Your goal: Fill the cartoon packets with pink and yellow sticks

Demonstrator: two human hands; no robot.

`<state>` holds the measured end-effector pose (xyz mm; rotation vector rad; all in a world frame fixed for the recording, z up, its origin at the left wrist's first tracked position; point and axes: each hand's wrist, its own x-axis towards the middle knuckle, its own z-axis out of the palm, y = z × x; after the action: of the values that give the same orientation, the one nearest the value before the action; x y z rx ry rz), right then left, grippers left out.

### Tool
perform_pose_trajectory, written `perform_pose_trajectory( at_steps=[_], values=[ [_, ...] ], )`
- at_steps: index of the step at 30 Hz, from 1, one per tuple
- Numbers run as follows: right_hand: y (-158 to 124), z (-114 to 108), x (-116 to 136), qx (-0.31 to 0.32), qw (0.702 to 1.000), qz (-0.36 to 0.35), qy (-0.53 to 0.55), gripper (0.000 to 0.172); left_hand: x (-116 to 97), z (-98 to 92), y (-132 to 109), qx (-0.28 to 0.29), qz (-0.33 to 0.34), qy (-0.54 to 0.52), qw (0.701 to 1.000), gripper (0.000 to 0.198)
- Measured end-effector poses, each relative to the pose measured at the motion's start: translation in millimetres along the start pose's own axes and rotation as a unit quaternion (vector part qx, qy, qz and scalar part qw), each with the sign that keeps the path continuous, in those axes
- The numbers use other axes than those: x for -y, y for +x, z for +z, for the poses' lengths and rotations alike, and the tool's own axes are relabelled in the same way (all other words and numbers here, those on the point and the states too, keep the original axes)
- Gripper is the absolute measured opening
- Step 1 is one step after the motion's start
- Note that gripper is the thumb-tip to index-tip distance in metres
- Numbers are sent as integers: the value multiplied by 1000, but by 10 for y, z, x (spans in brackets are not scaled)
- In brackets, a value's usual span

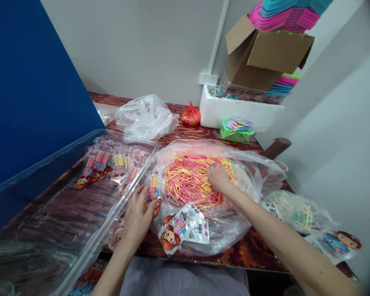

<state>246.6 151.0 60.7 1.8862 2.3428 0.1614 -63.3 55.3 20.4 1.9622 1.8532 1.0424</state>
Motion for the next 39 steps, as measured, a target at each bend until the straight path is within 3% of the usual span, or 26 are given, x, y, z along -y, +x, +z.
perform_pose_trajectory(
  at_steps=[6, 11, 13, 15, 17, 18, 19, 20, 22, 24, 27, 29, 31, 34, 37, 39],
  values=[
    [69, -144, -290, 5, 989, 36, 141, 22, -21, -112, -18, 1, -4, -22, 1000, 41],
    [6, -194, -265, 47, 931, 35, 361, 19, -324, -21, -58, 6, -13, -133, 991, 37],
    [-103, -169, -85, 84, 887, 17, 454, 21, -515, 148, -60, 54, -49, -256, 964, 42],
    [-248, -114, 151, 127, 841, 3, 526, 25, -707, 366, -25, 104, -137, -418, 892, 61],
    [-402, -38, 396, 174, 785, -4, 594, 31, -868, 574, 50, 123, -216, -535, 807, 86],
    [-474, 3, 508, 205, 739, -5, 642, 34, -930, 658, 98, 110, -245, -566, 780, 92],
    [-538, 41, 606, 251, 651, 5, 716, 36, -976, 722, 146, 90, -261, -580, 767, 95],
    [-594, 74, 687, 290, 579, 13, 762, 38, -1007, 766, 192, 69, -270, -584, 762, 93],
    [-686, 119, 794, 325, 490, 15, 809, 39, -1020, 801, 263, 70, -272, -582, 763, 79],
    [-761, 137, 837, 336, 439, 7, 833, 38, -985, 789, 294, 119, -272, -581, 757, 60],
    [-862, 145, 852, 356, 336, 18, 872, 37, -906, 747, 271, 201, -268, -575, 747, 43],
    [-916, 160, 868, 362, 298, 40, 883, 35, -871, 736, 231, 237, -249, -564, 751, 40],
    [-949, 184, 894, 358, 280, 55, 889, 35, -859, 748, 195, 261, -227, -552, 759, 38],
    [-957, 207, 926, 351, 289, 64, 888, 38, -867, 771, 171, 271, -163, -487, 814, 33],
    [-951, 187, 944, 342, 328, 56, 879, 38, -883, 707, 173, 282, -107, -425, 853, 34],
    [-962, 170, 972, 278, 382, 54, 880, 34, -891, 599, 160, 251, -84, -433, 862, 34]
  ],
)
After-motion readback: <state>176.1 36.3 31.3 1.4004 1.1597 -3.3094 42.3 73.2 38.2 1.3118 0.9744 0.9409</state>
